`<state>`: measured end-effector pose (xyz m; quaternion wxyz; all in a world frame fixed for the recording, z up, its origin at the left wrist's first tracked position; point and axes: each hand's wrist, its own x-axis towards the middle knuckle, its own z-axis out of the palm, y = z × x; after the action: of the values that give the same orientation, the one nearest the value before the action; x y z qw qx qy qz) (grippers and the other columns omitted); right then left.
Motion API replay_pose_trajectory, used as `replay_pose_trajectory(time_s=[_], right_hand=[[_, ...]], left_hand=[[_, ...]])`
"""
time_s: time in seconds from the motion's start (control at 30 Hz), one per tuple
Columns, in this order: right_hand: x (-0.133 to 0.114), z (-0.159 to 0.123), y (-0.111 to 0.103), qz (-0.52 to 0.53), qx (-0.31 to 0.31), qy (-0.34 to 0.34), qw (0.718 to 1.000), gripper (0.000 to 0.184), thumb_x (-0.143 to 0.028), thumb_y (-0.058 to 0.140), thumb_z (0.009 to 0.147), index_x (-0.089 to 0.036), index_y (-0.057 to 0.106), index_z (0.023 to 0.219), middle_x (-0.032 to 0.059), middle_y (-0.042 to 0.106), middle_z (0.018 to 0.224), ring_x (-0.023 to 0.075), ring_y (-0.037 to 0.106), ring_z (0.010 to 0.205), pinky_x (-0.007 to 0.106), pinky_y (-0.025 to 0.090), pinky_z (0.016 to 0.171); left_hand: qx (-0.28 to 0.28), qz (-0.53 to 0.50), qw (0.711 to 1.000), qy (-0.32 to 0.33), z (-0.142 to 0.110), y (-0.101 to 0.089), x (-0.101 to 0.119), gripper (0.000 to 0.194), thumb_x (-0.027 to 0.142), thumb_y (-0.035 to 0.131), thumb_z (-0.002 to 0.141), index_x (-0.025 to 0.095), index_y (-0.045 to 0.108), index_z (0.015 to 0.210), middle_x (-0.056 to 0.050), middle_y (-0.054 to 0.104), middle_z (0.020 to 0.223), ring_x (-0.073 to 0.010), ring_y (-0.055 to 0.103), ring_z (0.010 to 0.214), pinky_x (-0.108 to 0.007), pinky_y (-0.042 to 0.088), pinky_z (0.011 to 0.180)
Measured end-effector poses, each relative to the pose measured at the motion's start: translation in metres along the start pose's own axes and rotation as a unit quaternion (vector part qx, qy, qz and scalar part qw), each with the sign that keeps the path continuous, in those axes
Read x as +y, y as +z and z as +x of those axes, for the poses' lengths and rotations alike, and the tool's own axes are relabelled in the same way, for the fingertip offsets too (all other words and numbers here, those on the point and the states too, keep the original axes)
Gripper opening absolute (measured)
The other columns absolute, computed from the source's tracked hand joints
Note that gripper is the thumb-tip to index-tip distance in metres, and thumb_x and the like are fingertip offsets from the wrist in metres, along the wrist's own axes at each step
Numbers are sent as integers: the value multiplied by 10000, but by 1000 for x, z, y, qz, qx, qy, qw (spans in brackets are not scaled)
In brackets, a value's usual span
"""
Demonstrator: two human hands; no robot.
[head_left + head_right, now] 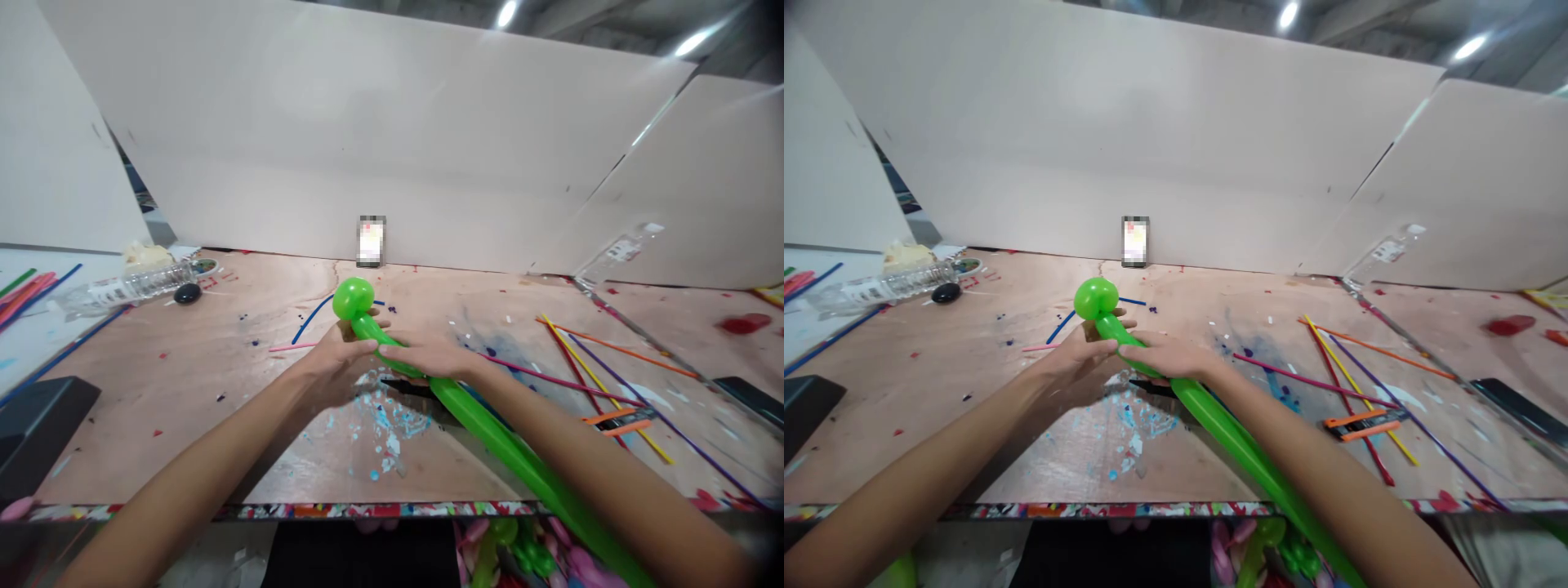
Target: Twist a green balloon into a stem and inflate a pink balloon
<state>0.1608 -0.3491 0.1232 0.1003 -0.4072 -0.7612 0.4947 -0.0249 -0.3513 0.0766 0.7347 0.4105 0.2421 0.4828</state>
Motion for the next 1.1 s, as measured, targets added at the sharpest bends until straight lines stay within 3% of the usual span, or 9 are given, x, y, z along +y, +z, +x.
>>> replay_pose_trajectory(time_s=[0.13, 0.23, 0.4, 0.53, 0.67, 0.8, 0.87, 0.97, 1.1], right_hand=[[1, -1, 2, 242, -82, 72, 964, 230, -418, 426, 883, -199, 462, 821, -47, 462, 550, 73, 341, 382, 181, 254, 354], [0, -1, 3, 252, -81, 78, 961, 165, -356, 436, 851, -195, 474, 855, -57, 449, 532, 68, 315, 374, 171, 235, 349], [-13, -4, 7, -28, 6, 25, 999, 225, -378, 445, 877, -187, 558, 914, -12, 546, 630, 116, 474, 485, 226, 368, 460], [-19, -7, 25, -328, 157, 11, 931, 252, -371, 455, 892, -177, 590, 982, 106, 677, 909, 236, 624, 807, 304, 434, 688], [-17, -2, 57, -469, 215, 82, 853, 301, -342, 400, 934, -145, 547, 1107, 186, 667, 960, 298, 644, 842, 364, 446, 704], [-21, -6, 73, -462, 228, 109, 850, 390, -383, 421, 936, -104, 514, 1192, 236, 627, 1068, 345, 631, 927, 422, 465, 745], [-22, -23, 60, -414, 197, 63, 887, 461, -439, 446, 926, -122, 496, 1257, 214, 622, 1127, 339, 608, 1007, 433, 461, 822], [-2, -72, 7, -316, 159, 52, 934, 453, -441, 449, 926, -202, 500, 1307, 150, 630, 1196, 278, 601, 1066, 396, 434, 930], [74, -153, -69, -279, 210, 378, 857, 449, -480, 387, 908, -178, 612, 1153, 191, 621, 1209, 317, 636, 1020, 427, 476, 883]], left_hand=[[-30, 99, 994, 17, -1, -1, 5, 424, 184, 832, 570, 168, 649, 952, -59, 696, 913, -203, 649, 856, -335, 495, 821], [-7, 205, 978, 44, -5, 4, 11, 277, 216, 825, 571, 144, 638, 762, -19, 651, 728, -151, 602, 689, -273, 469, 678], [50, 205, 977, 31, -8, 5, 13, 214, 227, 800, 586, 146, 610, 640, -1, 614, 622, -134, 578, 609, -255, 460, 603], [54, 99, 993, -29, -7, -2, 1, 182, 186, 802, 591, 125, 642, 651, -43, 670, 663, -153, 624, 613, -283, 505, 636], [77, 3, 994, -72, -6, -4, -19, 190, 196, 794, 616, 115, 639, 691, -64, 686, 682, -199, 662, 642, -341, 539, 661], [112, 3, 991, -78, -6, -7, -34, 242, 203, 811, 607, 105, 605, 688, -51, 667, 666, -172, 639, 602, -295, 516, 592], [115, 17, 990, -82, -6, -10, -34, 266, 221, 819, 607, 106, 592, 686, -45, 657, 660, -166, 635, 600, -289, 511, 592], [75, 29, 992, -101, -6, -16, -29, 260, 254, 801, 648, 110, 605, 738, -60, 673, 714, -195, 663, 680, -331, 532, 674], [44, 77, 988, -127, -3, -23, -23, 296, 270, 811, 647, 95, 626, 798, -85, 685, 746, -195, 665, 697, -315, 526, 674]])
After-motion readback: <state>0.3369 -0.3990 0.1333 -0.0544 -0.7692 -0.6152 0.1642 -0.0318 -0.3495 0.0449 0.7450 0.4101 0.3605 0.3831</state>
